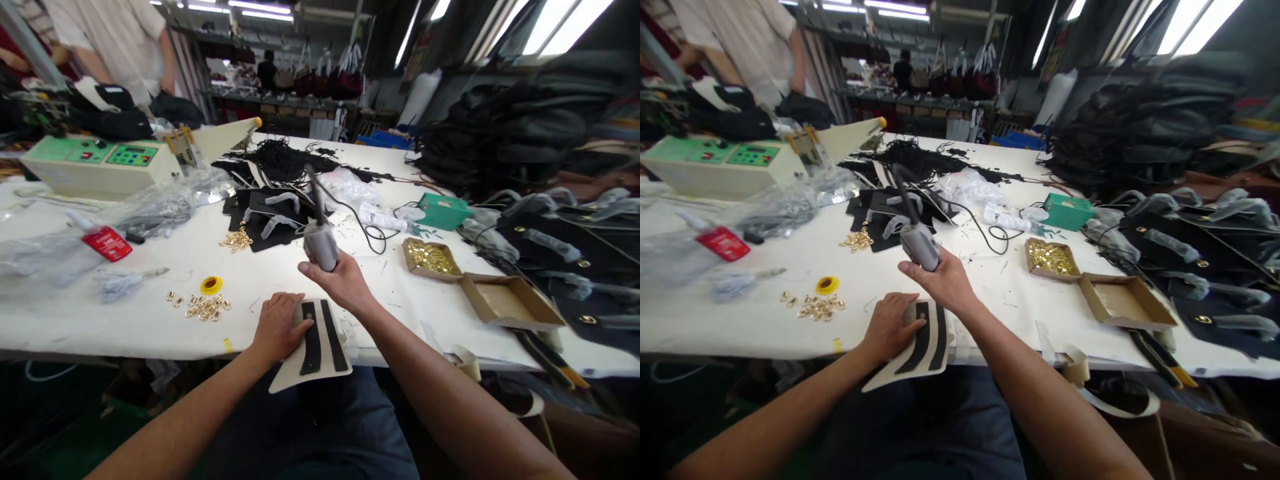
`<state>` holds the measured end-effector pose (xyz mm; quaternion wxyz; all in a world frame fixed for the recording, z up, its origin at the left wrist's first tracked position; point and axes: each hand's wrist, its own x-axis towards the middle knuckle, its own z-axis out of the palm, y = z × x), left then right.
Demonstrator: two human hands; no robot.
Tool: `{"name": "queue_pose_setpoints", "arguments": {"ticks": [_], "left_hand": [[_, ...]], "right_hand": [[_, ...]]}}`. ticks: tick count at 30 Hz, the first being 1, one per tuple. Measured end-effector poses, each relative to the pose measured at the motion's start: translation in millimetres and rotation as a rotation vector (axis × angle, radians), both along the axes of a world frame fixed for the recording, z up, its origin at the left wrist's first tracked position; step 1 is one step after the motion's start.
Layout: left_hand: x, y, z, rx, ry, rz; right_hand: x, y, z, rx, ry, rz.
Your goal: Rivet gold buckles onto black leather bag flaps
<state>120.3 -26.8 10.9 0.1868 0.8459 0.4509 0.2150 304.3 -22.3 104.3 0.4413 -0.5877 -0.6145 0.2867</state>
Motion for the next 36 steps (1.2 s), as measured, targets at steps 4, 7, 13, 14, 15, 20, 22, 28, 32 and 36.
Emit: {"name": "queue_pose_setpoints", "arguments": {"ticks": [4, 7, 13, 14, 15, 20, 22, 28, 32, 36], "left_hand": [[2, 1, 14.0, -0.179, -0.002, 0.115], [-3, -7, 24.8, -0.383, -0.118, 0.212], [-19, -56, 28.9, -0.727, -0.820, 0.517], [-23, -65, 27.8, -0.710, -0.918, 0.573], [-26, -74, 26.5, -0.675, -0.987, 0.625], [-39, -115, 19.8, -0.652, -1.015, 0.825], [-40, -132, 16.3, -0.683, -1.014, 0.845], [-67, -172, 8.0, -0.680, -0.782, 0.625], [-91, -158, 18.7, -0.329, -0.424, 0.491], [-69, -119, 32.0, 0.098, -0.251, 0.105]], "right_hand": [[44, -1, -22.5, -0.226, -0.572, -0.067], [67, -4, -44.9, -0.281, -0.613, -0.120], [80, -50, -49.3, -0.150, -0.436, -0.251], [79, -68, -49.3, -0.114, -0.285, -0.288], [75, -88, -50.7, -0.076, -0.076, -0.342], [27, -187, -74.2, -0.201, 0.756, -0.502], [4, -205, -82.2, -0.277, 0.861, -0.436], [-4, -188, -82.9, -0.252, 0.991, -0.363], [4, -172, -80.1, -0.379, 0.850, -0.243], [-10, -160, -82.4, -0.491, 0.772, -0.154]]}}
